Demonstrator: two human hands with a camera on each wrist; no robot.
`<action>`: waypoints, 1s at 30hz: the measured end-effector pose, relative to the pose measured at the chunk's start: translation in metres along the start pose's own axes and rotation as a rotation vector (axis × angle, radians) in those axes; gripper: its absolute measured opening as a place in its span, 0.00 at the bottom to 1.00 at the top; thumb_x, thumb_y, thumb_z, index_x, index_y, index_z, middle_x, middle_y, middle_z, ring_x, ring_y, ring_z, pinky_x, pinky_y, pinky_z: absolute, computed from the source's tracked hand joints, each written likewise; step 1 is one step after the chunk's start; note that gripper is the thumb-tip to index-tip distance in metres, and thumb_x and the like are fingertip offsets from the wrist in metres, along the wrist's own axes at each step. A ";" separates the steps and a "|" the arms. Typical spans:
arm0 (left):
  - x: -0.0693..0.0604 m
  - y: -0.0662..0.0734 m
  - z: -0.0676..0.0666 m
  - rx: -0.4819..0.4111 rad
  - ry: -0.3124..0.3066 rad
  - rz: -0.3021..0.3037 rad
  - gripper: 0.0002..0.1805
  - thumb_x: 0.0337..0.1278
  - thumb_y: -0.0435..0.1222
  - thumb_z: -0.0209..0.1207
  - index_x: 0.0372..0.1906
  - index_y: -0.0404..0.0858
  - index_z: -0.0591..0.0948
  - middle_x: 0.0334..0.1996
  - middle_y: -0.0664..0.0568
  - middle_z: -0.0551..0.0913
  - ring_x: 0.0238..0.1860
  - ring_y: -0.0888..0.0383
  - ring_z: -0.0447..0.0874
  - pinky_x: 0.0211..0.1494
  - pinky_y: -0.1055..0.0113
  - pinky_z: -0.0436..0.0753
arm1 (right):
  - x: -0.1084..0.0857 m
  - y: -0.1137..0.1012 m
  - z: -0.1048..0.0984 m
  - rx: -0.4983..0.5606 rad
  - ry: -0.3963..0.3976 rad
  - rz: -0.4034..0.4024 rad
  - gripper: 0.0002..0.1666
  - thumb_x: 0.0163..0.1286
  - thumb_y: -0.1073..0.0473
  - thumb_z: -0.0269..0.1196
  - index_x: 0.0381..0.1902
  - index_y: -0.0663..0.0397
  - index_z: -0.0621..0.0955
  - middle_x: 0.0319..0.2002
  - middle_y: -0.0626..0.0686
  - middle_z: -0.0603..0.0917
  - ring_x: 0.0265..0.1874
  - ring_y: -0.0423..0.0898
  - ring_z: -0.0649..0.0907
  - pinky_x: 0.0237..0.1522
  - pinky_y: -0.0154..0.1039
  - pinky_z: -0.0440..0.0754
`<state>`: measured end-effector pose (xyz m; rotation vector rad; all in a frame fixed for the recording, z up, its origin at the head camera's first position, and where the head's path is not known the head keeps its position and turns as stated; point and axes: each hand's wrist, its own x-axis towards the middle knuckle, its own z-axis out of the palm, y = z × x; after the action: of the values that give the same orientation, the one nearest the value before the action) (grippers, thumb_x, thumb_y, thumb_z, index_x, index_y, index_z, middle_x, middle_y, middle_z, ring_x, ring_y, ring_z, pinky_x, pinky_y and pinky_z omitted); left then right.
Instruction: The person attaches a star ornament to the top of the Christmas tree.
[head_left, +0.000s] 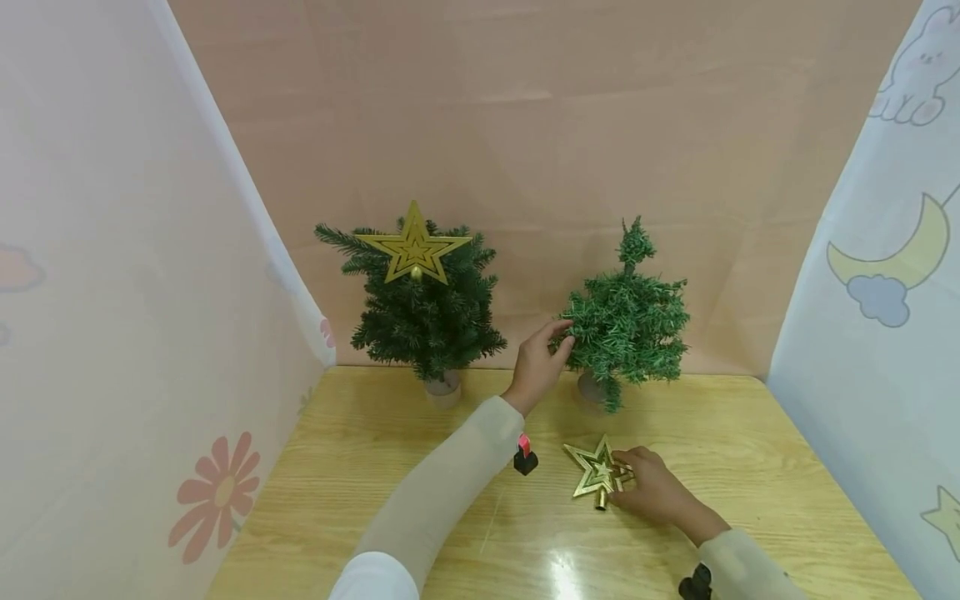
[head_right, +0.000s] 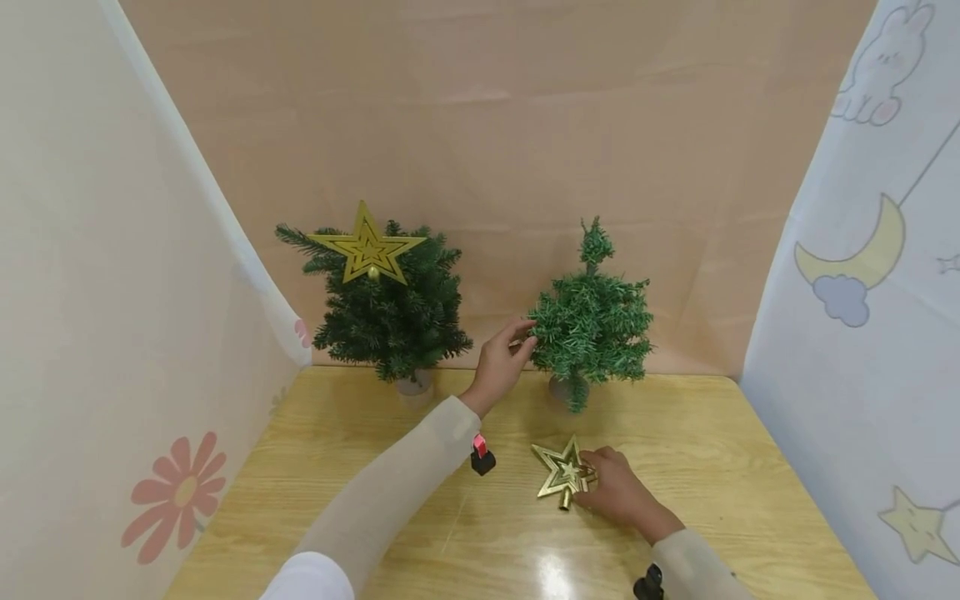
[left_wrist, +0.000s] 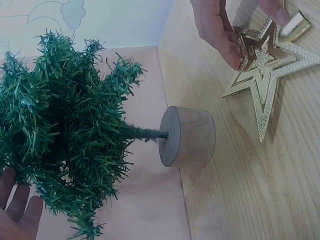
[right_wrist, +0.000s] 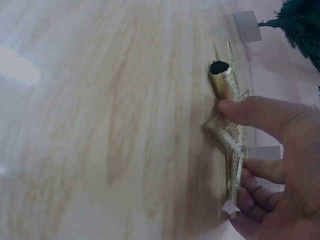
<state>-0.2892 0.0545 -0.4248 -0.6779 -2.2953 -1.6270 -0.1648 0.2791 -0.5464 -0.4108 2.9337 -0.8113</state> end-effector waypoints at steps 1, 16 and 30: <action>0.000 0.000 0.000 0.004 0.002 -0.001 0.20 0.72 0.42 0.54 0.65 0.50 0.75 0.58 0.60 0.79 0.58 0.63 0.75 0.58 0.60 0.78 | 0.000 0.000 0.001 0.003 0.008 0.006 0.46 0.53 0.46 0.76 0.63 0.65 0.73 0.55 0.64 0.74 0.51 0.60 0.74 0.44 0.53 0.78; 0.002 0.002 0.002 0.053 0.013 0.032 0.19 0.73 0.45 0.51 0.64 0.50 0.76 0.54 0.62 0.80 0.48 0.69 0.80 0.57 0.67 0.77 | 0.004 0.001 0.004 0.113 0.072 0.064 0.49 0.54 0.44 0.75 0.68 0.59 0.70 0.52 0.57 0.73 0.41 0.47 0.78 0.39 0.44 0.80; -0.002 0.001 0.001 0.033 0.017 0.026 0.20 0.73 0.46 0.52 0.64 0.49 0.76 0.54 0.60 0.81 0.50 0.63 0.81 0.58 0.60 0.77 | 0.002 0.002 0.004 0.278 0.139 0.158 0.35 0.61 0.51 0.71 0.64 0.55 0.75 0.55 0.59 0.79 0.36 0.44 0.83 0.32 0.37 0.81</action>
<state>-0.2868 0.0553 -0.4254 -0.6811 -2.2861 -1.5735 -0.1665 0.2781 -0.5512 -0.1045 2.8652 -1.2464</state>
